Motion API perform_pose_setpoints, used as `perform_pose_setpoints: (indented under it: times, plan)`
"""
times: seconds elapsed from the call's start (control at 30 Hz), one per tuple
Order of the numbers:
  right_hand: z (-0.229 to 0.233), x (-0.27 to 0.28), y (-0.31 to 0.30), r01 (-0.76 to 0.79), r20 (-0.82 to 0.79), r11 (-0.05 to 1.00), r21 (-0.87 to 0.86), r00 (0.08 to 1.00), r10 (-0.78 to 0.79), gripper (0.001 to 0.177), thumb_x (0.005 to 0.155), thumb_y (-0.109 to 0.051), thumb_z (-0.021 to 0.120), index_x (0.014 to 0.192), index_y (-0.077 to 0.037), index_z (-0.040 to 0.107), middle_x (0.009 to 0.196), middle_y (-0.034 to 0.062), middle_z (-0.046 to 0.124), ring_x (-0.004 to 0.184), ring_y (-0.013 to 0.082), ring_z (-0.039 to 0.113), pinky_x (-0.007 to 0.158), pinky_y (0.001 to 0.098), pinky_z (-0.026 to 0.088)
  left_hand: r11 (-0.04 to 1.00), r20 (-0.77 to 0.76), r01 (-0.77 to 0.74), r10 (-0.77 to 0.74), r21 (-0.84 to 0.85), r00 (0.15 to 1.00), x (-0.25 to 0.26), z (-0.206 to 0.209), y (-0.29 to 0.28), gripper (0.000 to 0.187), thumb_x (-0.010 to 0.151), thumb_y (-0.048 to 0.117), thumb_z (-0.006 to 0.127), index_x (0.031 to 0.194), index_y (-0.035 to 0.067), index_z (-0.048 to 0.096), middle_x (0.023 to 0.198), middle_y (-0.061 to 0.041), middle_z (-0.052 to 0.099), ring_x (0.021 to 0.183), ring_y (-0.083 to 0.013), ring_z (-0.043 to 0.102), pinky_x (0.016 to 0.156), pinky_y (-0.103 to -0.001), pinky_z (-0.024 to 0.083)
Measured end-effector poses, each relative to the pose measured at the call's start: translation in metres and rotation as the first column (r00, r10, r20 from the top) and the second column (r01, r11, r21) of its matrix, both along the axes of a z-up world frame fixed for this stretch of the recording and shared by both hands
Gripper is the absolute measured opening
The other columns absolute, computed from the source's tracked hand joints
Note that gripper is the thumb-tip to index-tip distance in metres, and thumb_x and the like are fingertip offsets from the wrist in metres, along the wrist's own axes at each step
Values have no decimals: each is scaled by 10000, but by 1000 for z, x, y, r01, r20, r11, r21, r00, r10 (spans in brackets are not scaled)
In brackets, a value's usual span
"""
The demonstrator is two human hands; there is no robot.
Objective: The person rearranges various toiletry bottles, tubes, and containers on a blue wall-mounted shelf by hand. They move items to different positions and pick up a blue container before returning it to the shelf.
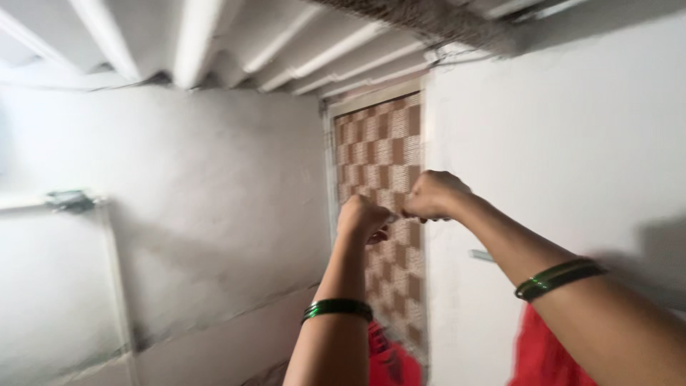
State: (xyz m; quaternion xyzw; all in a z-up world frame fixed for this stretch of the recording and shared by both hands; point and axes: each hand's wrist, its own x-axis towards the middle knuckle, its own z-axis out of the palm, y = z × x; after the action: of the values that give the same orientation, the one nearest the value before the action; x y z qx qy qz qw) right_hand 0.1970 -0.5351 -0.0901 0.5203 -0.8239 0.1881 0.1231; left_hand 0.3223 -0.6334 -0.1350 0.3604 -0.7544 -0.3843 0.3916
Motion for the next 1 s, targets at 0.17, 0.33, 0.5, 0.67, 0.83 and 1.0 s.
perform_pose_setpoints:
  times: [0.17, 0.33, 0.5, 0.67, 0.83, 1.0]
  plan:
    - [-29, 24, -65, -214, -7, 976, 49, 977, 214, 250, 821, -327, 794, 738, -91, 800, 688, 28, 762, 548, 111, 668, 539, 259, 529, 961, 190, -271, 275, -48, 942, 51, -7, -18, 198, 819, 174, 849, 869, 0, 769, 799, -113, 766, 635, -173, 750, 550, -293, 632]
    - [-61, 94, -110, -318, 11, 936, 152, 947, 320, 262, 812, -375, 820, 783, -115, 814, 718, 18, 781, 565, 106, 632, 550, 287, 507, 907, 326, -420, 405, -25, 854, 103, -28, -25, 221, 772, 194, 891, 829, 22, 766, 779, -80, 772, 646, -165, 752, 592, -285, 619]
    - [-85, 163, -159, -478, 35, 859, 183, 877, 480, 201, 815, -312, 812, 831, -111, 804, 754, 24, 784, 621, 142, 670, 588, 313, 539, 814, 392, -579, 547, -41, 740, 166, -49, -56, 181, 791, 174, 859, 804, 17, 770, 776, -92, 792, 635, -168, 761, 604, -288, 620]
    - [-117, 246, -214, -633, 29, 760, 150, 771, 636, 165, 766, -286, 799, 830, -135, 815, 784, 1, 803, 753, 133, 736, 751, 318, 572, 733, 339, -678, 651, -51, 679, 247, -83, -90, 190, 800, 167, 851, 807, -4, 769, 774, -111, 777, 611, -192, 747, 613, -306, 609]
    - [-139, 323, -258, -698, 111, 703, 137, 716, 689, 171, 730, -259, 785, 850, -140, 813, 798, 13, 798, 835, 162, 764, 813, 349, 610, 665, 320, -747, 709, -9, 628, 324, -107, -129, 85, 812, 77, 799, 881, 33, 775, 787, -107, 781, 616, -202, 767, 632, -312, 633]
    - [-152, 386, -302, -736, 65, 662, 142, 674, 736, 195, 732, -236, 784, 911, -161, 804, 945, 52, 783, 941, 209, 739, 876, 381, 599, 630, 294, -776, 740, 11, 605, 383, -124, -163, 102, 820, 83, 773, 919, 59, 775, 796, -124, 775, 632, -201, 756, 648, -311, 628]
